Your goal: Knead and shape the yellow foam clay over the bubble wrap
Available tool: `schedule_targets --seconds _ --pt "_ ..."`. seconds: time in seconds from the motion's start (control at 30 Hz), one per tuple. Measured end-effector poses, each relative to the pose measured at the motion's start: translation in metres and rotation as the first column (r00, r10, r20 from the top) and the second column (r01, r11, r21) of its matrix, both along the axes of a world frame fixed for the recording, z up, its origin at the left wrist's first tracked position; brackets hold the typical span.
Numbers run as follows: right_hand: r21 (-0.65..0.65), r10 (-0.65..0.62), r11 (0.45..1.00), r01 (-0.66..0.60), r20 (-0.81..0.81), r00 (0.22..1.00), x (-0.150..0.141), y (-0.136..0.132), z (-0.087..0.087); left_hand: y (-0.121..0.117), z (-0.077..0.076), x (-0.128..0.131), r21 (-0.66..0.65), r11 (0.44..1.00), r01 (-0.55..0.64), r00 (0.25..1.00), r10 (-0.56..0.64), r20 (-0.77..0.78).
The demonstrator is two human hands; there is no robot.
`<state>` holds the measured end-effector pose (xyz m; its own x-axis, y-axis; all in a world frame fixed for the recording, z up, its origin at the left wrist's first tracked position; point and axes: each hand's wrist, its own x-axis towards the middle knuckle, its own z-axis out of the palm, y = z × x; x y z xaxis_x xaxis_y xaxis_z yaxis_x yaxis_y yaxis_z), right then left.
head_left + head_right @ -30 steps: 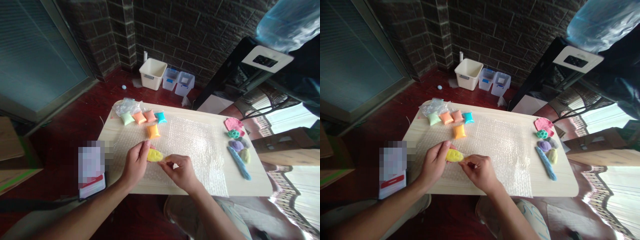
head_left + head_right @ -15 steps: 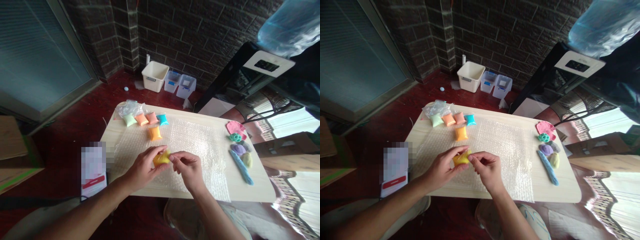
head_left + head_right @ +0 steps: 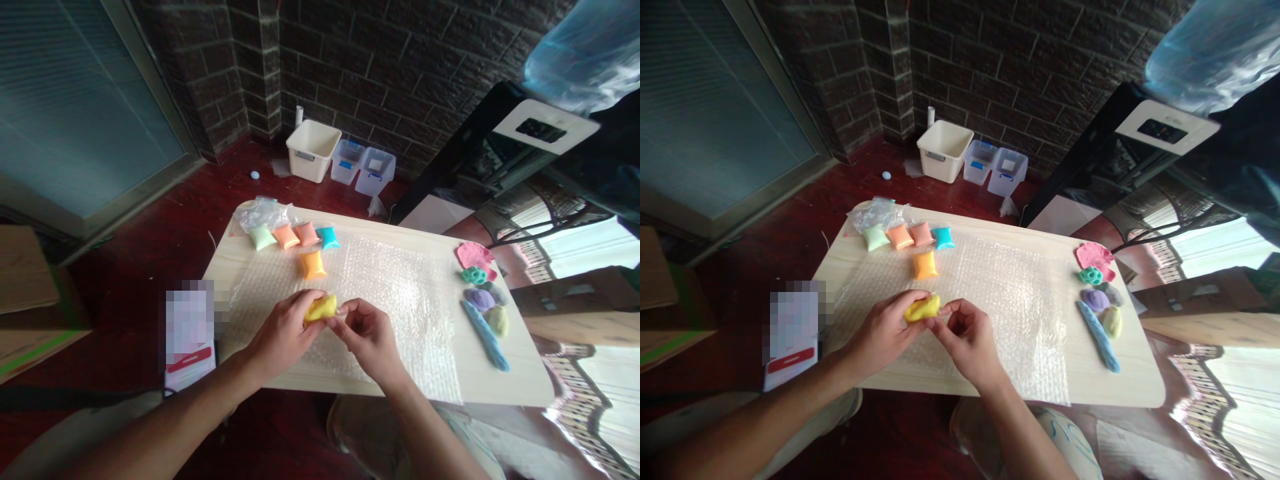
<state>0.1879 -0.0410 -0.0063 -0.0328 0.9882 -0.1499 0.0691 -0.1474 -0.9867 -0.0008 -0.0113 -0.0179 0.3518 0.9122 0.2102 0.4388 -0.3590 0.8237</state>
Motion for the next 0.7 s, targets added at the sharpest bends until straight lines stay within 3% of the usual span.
schedule_targets --seconds 0.1,0.3,0.4,0.57,0.7 --pt "0.016 0.028 0.999 -0.029 0.067 0.997 0.001 -0.001 -0.003 -0.001 0.0 -0.001 -0.001 1.0 0.002 0.998 -0.002 -0.055" --pt "-0.018 0.101 0.995 -0.101 -0.001 0.995 0.006 0.003 -0.005 -0.001 -0.001 0.0 -0.011 1.0 0.017 0.998 -0.018 -0.062" --pt "0.008 0.104 0.994 -0.104 0.038 0.994 0.008 0.002 -0.005 0.0 0.0 -0.001 -0.055 0.998 0.04 0.999 -0.042 -0.034" --pt "0.09 0.142 0.984 -0.152 0.104 0.984 0.007 -0.001 -0.003 0.006 0.008 -0.004 -0.288 0.951 0.11 0.992 -0.124 -0.032" --pt "0.095 0.197 0.974 -0.205 0.084 0.977 0.006 -0.001 0.0 0.007 0.009 -0.004 -0.529 0.828 0.185 0.979 -0.106 0.176"
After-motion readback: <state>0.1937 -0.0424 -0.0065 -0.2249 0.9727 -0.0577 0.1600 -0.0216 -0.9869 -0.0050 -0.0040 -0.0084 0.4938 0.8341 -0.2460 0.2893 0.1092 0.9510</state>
